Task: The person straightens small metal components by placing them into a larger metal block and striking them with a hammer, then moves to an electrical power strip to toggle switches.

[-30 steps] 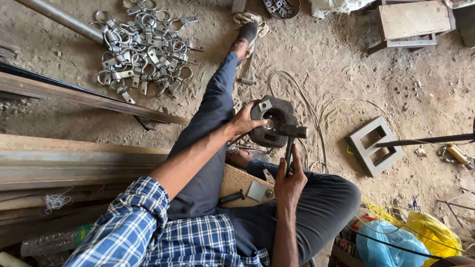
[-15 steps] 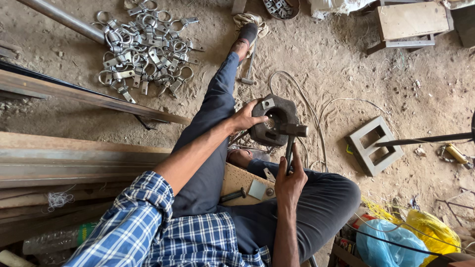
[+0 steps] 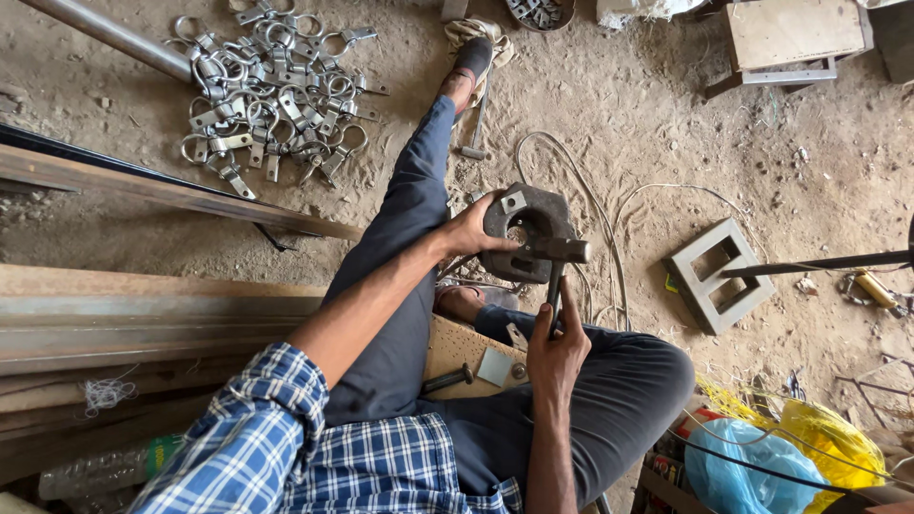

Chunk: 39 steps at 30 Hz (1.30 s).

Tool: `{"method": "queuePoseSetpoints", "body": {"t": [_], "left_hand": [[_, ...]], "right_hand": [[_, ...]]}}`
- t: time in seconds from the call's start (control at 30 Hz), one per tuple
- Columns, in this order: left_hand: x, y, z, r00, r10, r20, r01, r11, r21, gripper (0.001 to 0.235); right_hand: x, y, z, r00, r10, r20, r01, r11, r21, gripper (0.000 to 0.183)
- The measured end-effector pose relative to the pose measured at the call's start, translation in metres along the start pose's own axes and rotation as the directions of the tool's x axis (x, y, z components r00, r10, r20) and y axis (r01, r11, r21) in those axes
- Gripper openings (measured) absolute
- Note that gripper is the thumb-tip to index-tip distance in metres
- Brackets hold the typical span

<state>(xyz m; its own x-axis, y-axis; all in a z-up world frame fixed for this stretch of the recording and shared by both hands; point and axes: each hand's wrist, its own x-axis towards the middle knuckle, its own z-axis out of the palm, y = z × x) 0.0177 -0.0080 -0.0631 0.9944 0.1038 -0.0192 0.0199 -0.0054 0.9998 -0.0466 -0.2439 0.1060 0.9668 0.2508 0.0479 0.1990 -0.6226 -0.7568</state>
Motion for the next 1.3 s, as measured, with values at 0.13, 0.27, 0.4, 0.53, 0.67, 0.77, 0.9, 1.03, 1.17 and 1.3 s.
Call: {"method": "queuePoseSetpoints", "body": {"t": [0.13, 0.27, 0.4, 0.53, 0.67, 0.77, 0.9, 1.03, 1.17, 1.3], "left_hand": [[-0.001, 0.001, 0.0, 0.999, 0.048, 0.008, -0.048, 0.998, -0.037, 0.128], [-0.003, 0.004, 0.0, 0.999, 0.032, 0.004, -0.032, 0.998, -0.056, 0.132], [-0.003, 0.005, 0.002, 0.999, 0.027, -0.026, -0.028, 0.999, -0.035, 0.131], [-0.002, 0.002, 0.003, 0.998, -0.062, -0.025, 0.061, 0.997, -0.04, 0.137], [-0.001, 0.001, 0.0, 1.0, -0.007, -0.008, 0.007, 1.0, -0.02, 0.135], [0.0, 0.006, -0.002, 0.995, -0.095, 0.018, 0.095, 0.995, -0.012, 0.125], [-0.001, 0.01, -0.002, 0.988, -0.156, 0.005, 0.156, 0.987, -0.043, 0.109], [0.002, -0.001, 0.0, 0.996, -0.076, -0.037, 0.076, 0.997, 0.011, 0.107], [0.003, -0.01, 0.0, 0.999, -0.023, -0.038, 0.023, 1.0, 0.002, 0.108], [0.005, -0.016, 0.0, 0.999, 0.029, -0.041, -0.028, 1.0, 0.008, 0.108]], "right_hand": [[0.0, 0.0, 0.001, 1.0, -0.004, -0.004, 0.004, 1.0, 0.022, 0.051], [0.0, 0.0, 0.001, 1.0, -0.013, -0.001, 0.013, 0.999, 0.029, 0.051], [-0.001, 0.0, 0.0, 1.0, -0.013, 0.002, 0.013, 0.999, 0.039, 0.051], [0.001, 0.004, 0.0, 1.0, 0.028, 0.012, -0.028, 1.0, 0.006, 0.051], [0.003, 0.011, -0.001, 0.992, 0.097, 0.081, -0.111, 0.975, 0.194, 0.054], [0.005, 0.016, 0.0, 0.97, 0.19, 0.15, -0.232, 0.908, 0.349, 0.056], [0.005, 0.02, 0.001, 0.96, 0.227, 0.167, -0.276, 0.88, 0.388, 0.058], [0.006, 0.021, 0.0, 0.962, 0.209, 0.173, -0.263, 0.877, 0.401, 0.058], [0.005, 0.02, 0.0, 0.963, 0.209, 0.169, -0.26, 0.886, 0.383, 0.059], [0.005, 0.021, 0.001, 0.973, 0.174, 0.154, -0.217, 0.918, 0.332, 0.058]]}}
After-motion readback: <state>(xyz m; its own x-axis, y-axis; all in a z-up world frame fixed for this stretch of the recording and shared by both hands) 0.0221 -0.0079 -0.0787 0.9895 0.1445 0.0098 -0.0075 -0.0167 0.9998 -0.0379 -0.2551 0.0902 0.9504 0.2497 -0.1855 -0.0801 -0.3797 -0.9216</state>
